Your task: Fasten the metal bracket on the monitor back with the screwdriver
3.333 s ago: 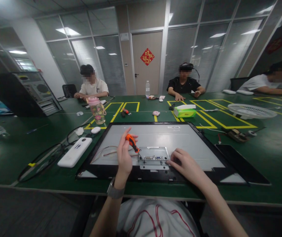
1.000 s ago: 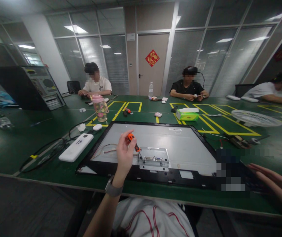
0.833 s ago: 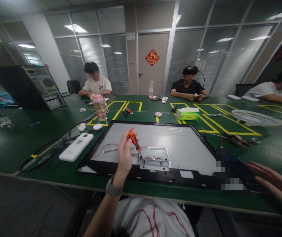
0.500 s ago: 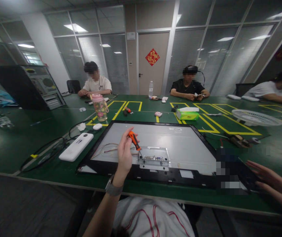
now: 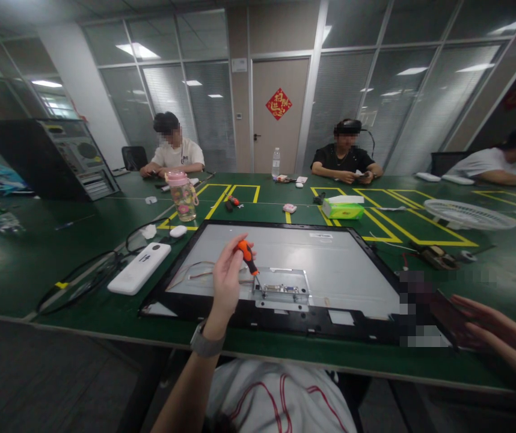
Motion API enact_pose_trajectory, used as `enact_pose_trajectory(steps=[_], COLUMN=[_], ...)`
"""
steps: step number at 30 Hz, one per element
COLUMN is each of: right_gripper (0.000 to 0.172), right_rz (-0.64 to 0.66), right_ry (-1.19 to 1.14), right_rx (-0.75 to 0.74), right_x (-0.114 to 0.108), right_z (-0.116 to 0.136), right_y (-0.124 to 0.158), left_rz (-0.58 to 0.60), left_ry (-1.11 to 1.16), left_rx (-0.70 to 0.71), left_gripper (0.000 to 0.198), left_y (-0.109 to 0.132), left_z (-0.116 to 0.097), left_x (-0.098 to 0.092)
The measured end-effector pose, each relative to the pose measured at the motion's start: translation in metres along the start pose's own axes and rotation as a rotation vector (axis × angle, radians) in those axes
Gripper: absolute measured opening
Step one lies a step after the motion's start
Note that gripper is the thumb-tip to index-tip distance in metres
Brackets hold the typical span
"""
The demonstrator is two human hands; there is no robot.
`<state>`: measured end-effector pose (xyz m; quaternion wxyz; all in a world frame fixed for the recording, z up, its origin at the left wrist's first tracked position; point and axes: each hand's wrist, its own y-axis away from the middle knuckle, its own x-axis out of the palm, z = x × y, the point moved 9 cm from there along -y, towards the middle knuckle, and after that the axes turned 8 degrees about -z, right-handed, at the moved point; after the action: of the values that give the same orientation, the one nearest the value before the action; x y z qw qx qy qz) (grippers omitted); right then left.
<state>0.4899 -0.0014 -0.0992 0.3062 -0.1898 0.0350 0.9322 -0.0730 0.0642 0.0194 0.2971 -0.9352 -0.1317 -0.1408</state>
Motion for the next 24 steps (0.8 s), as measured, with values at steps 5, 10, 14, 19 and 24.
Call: enact_pose_trajectory(steps=[5, 10, 14, 19, 24], right_gripper=[0.072, 0.074, 0.070, 0.069, 0.076], right_rz=[0.015, 0.024, 0.017, 0.010, 0.027], right_ry=[-0.037, -0.024, -0.008, -0.003, -0.026], right_rx=[0.095, 0.080, 0.060, 0.011, 0.006], right_x=[0.001, 0.000, -0.002, -0.003, -0.002], right_z=[-0.012, -0.017, -0.019, -0.013, -0.008], right_y=[-0.001, -0.003, -0.005, -0.005, -0.003], left_rz=[-0.023, 0.004, -0.068, -0.038, -0.080], left_ry=[-0.070, -0.026, -0.131, -0.194, -0.223], left_rx=[0.072, 0.005, 0.162, 0.227, 0.287], left_gripper=[0.029, 0.034, 0.024, 0.027, 0.020], left_y=[-0.001, 0.002, 0.002, 0.005, 0.005], left_z=[-0.007, -0.002, -0.017, -0.025, -0.028], left_x=[-0.001, 0.002, -0.002, 0.002, -0.003])
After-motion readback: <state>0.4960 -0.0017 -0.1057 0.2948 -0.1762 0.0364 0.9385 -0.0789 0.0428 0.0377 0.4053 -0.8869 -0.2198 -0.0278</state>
